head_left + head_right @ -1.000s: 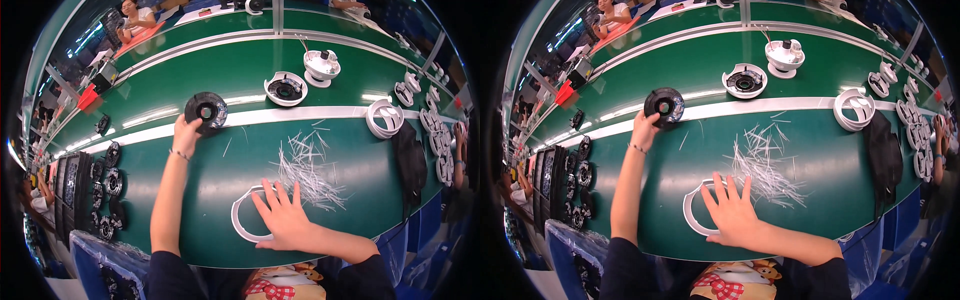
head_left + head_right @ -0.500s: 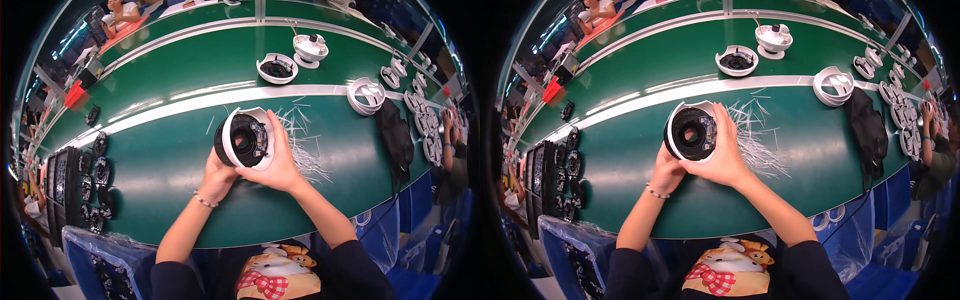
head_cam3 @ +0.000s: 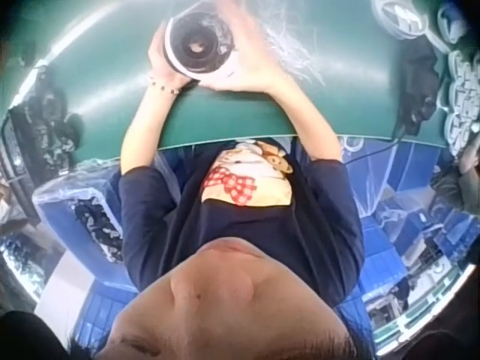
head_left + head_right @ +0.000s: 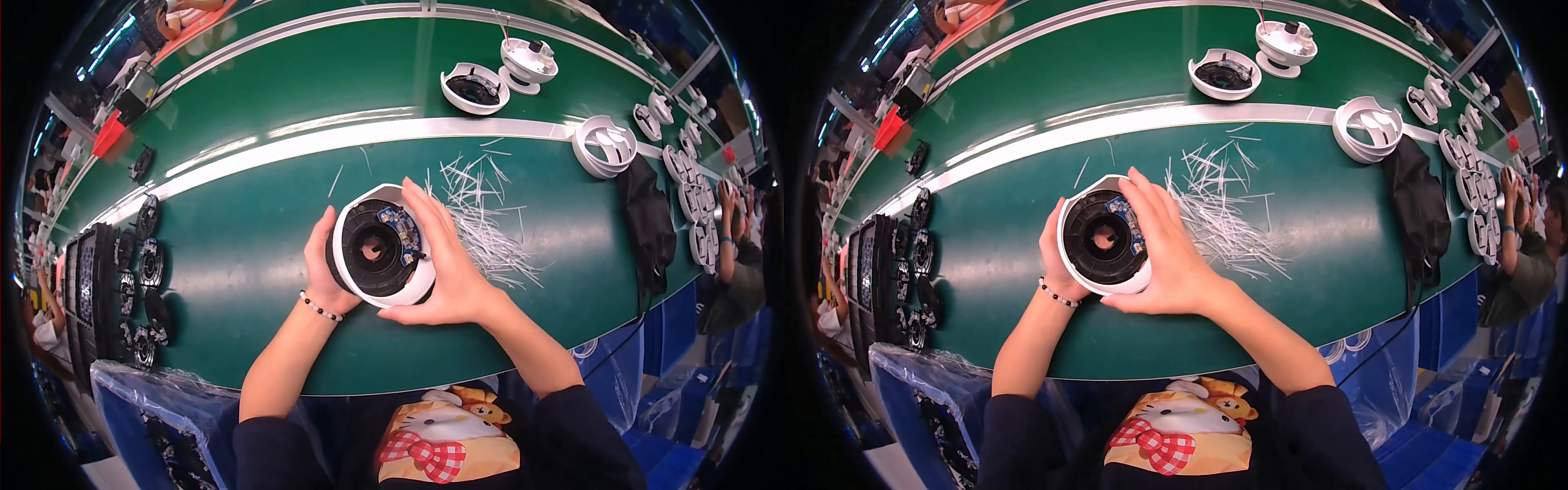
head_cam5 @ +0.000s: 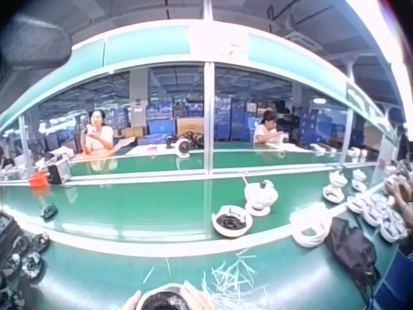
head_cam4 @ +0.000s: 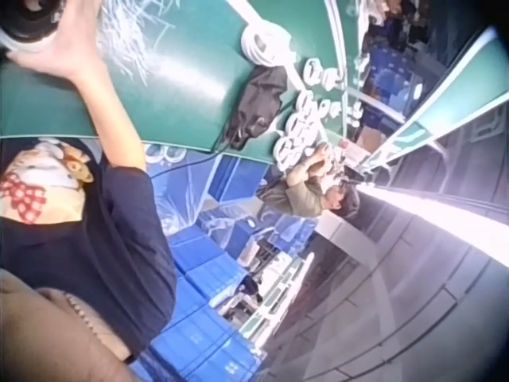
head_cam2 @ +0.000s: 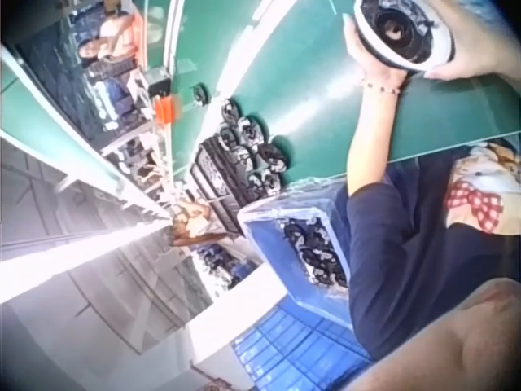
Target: Assembling the internal and external components of light fixtures on an assembly line.
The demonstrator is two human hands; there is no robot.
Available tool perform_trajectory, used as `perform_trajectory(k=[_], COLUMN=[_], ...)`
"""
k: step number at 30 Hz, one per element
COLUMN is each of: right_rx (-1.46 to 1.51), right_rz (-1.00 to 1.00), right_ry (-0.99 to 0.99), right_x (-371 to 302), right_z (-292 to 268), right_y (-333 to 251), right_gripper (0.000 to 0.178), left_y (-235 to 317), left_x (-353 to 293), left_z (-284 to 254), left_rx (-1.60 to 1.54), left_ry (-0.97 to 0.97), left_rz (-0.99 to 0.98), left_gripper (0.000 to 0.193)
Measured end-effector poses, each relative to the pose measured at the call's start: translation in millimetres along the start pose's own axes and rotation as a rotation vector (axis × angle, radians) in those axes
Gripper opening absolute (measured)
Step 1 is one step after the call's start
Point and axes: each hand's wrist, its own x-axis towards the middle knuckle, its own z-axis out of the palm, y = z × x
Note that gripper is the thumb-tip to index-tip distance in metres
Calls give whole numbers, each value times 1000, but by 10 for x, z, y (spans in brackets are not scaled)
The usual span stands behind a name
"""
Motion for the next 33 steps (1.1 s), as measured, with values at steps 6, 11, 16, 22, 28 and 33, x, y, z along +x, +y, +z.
perform_trajectory(k=[6,11,16,22,28,33], right_rx=[-81,-117,-168,-148,-111,-364], right_rz=[-63,75,169,112,182,129], right_ry=[-28,18,53,225,129,321], right_x=[9,-1,5,-8,-40,-134], right_z=[64,68,209,404,259,-623], right_y=[-4,-15,-61,-119,83,413], right_gripper=[108,114,115,120,120,76], left_y=[-60,-98,-96,-86,-78,274], left_x=[-54,-58,-82,-67,158,913], left_z=[-28,2,-131,27,43,-60], left_rx=[-16,29,35,93,109,165], left_ry=[6,-45,-148,-142,45,441], left_rz=[10,28,91,264,243,270], left_gripper=[52,83,76,63,56,38])
